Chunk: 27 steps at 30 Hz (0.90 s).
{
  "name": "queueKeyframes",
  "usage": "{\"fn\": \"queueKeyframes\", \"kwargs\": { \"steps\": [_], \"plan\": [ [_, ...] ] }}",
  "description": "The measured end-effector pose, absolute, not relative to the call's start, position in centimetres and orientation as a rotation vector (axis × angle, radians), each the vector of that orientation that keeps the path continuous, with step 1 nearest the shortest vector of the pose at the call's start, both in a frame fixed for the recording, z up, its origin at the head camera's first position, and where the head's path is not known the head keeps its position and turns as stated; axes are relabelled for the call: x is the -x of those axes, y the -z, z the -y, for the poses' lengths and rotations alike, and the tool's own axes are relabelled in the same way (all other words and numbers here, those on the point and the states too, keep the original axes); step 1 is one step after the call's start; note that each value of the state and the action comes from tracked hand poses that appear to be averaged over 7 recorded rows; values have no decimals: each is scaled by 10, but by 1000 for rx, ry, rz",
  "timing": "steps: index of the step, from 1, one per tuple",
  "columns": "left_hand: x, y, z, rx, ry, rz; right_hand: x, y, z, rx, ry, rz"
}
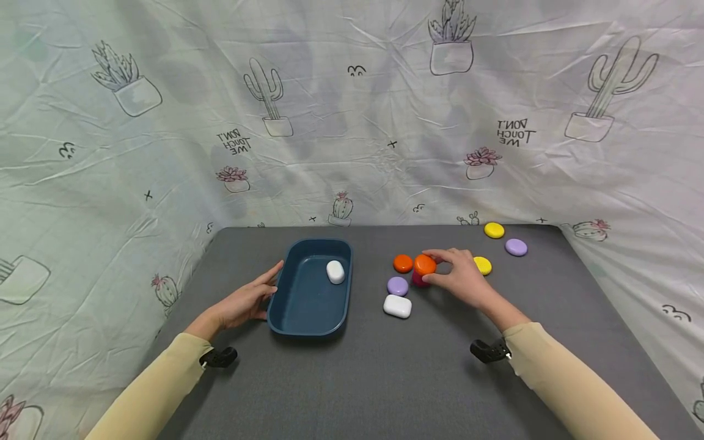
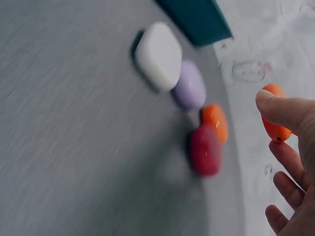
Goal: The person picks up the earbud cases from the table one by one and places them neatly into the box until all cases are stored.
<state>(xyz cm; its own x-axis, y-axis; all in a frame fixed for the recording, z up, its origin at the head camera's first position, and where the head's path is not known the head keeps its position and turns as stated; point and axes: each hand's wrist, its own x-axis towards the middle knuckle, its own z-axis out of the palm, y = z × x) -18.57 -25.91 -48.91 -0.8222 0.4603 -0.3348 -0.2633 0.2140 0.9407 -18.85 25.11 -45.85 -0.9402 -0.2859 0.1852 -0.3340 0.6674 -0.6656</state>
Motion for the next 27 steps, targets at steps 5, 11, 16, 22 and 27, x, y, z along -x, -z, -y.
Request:
{"fn": "queueKeyframes", "kwargs": {
  "steps": [5,11,16,22,27],
  "plan": [
    [187,490,255,-175,-1654,-1950,204,448,-225,-580,-1191,2832],
    [188,490,251,-161,-1659,-1971,220,440,-193,-714,-1226,2808],
    [189,491,250,-147,-1659,-1971,227,434,-169,-811,-1238,2790],
    [189,490,248,-148,-1652,-1977,233,432,-142,-899,-1290,2779],
    [188,489,248,-150,-1670,-1961,237,432,-122,-940,-1288,2784]
  ]
}}
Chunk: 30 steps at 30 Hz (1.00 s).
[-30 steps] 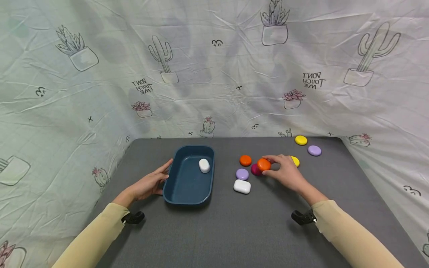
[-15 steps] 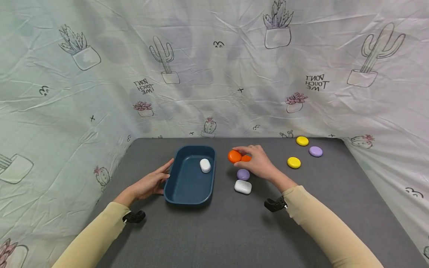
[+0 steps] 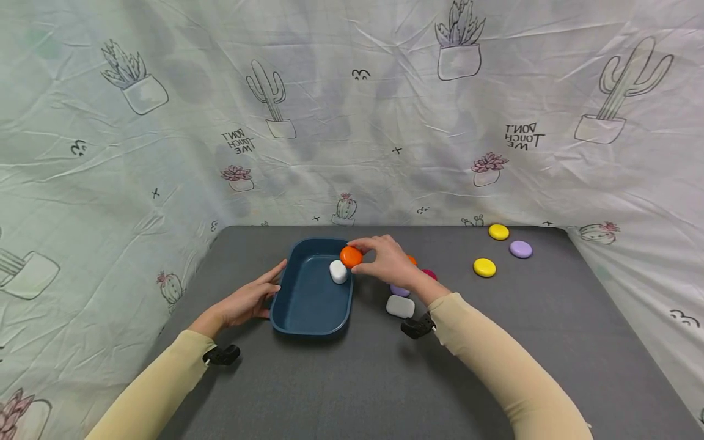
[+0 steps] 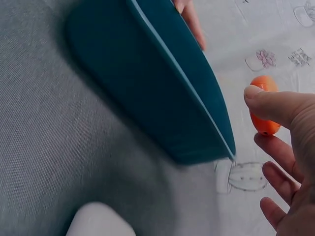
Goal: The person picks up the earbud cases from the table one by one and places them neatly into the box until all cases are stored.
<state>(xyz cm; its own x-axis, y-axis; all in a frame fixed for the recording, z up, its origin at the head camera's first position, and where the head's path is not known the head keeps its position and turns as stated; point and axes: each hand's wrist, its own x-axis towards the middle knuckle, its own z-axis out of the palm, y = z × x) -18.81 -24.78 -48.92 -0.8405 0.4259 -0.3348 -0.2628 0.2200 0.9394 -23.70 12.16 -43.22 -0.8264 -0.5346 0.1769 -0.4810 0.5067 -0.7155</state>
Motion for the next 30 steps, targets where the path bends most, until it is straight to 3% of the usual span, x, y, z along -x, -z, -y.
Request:
{"fn": "queueKeyframes", "kwargs": {
  "steps": [8,24,30],
  "plan": [
    [189,489,247,-143,-1664,-1979,241,432,-93,950,1053,-2711],
    [186,486,246,-121,-1667,-1974,244,444,-46,1231,278,-2817],
    [185,486,246,-124,-1672,-1968,245,448,-46,1240,259,-2819]
  ]
}}
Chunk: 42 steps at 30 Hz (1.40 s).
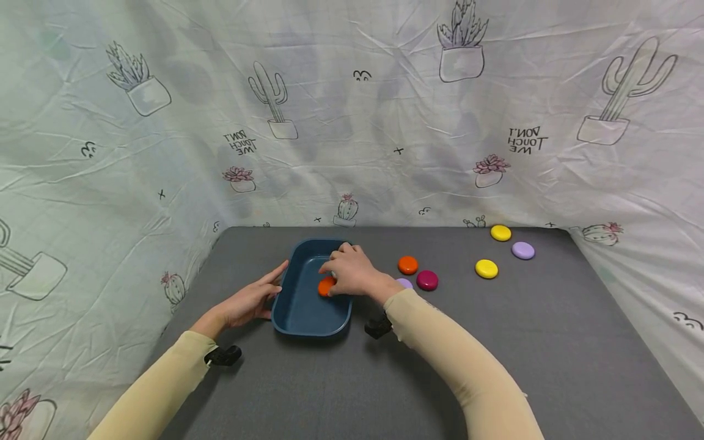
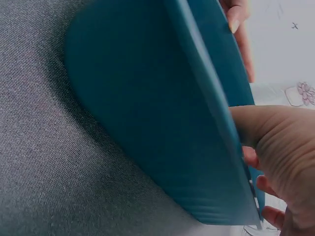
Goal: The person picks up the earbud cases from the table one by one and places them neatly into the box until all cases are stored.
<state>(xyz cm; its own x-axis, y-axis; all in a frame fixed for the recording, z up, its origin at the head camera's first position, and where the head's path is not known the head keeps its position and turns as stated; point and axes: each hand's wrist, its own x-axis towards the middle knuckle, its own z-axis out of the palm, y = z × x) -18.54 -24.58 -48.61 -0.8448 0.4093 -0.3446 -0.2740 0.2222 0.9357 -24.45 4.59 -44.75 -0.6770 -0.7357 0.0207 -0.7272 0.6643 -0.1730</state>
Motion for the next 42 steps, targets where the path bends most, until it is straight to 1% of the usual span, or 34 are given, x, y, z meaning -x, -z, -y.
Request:
{"fn": "queueKeyframes", "kwargs": {
  "steps": [6,16,27,34,42],
  "plan": [
    [187,487,245,-112,-1665,-1980,245,441,-68,1193,483,-2846],
    [188,486,242,-120,-1659,-2006,244,428,-126,1123,678,-2902],
    [190,487,239,-121,-1684,-1995,241,424,-181,967,764,-2917],
    [184,488,237,-118,-1689,-2003,235,429,-205,964,769,-2955],
    [178,489,234,-134,-1680,-2025,232,435,-239,875,808,-2986]
  ]
}}
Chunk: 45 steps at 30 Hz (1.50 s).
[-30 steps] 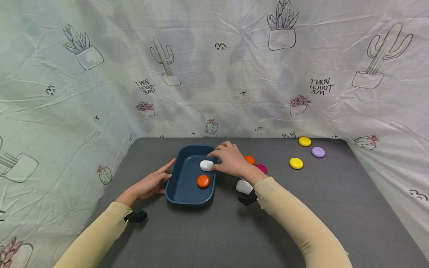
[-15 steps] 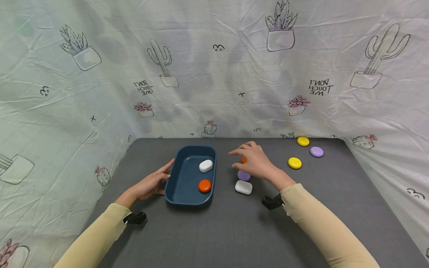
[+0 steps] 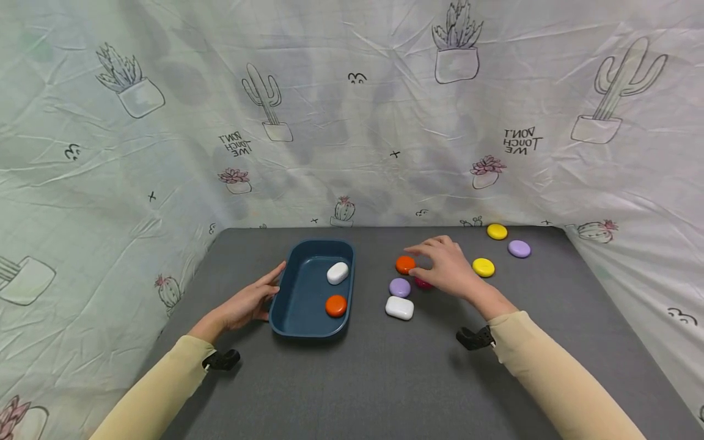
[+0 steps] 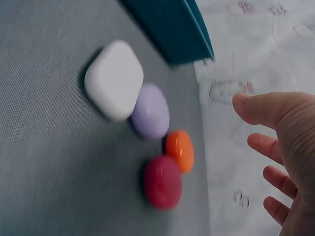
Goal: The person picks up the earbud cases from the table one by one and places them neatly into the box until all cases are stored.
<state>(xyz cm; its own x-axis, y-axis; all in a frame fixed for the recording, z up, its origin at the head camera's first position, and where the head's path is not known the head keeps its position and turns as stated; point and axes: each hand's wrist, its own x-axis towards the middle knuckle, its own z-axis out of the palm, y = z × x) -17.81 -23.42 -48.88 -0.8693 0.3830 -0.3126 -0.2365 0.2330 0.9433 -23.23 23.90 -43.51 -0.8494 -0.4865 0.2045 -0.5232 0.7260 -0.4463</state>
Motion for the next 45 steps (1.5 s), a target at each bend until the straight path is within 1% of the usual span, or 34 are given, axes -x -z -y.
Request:
{"fn": "queueKeyframes", "kwargs": {
  "steps": [13,19,25,35,41,45],
  "plan": [
    [176,492,236,-147,-1656,-2072,224,437,-315,-564,-825,2804],
    [174,492,237,-168,-1656,-2069,222,441,-341,-422,-860,2815],
    [174,491,237,-149,-1659,-2068,224,452,-355,-330,-845,2865],
    [176,481,235,-104,-1727,-1920,225,473,-363,-380,-820,2962],
    [177,475,234,-58,-1751,-1869,226,480,-365,-357,-810,2990],
    [176,475,234,-72,-1733,-1887,227,485,-367,-337,-798,3008]
  ]
}}
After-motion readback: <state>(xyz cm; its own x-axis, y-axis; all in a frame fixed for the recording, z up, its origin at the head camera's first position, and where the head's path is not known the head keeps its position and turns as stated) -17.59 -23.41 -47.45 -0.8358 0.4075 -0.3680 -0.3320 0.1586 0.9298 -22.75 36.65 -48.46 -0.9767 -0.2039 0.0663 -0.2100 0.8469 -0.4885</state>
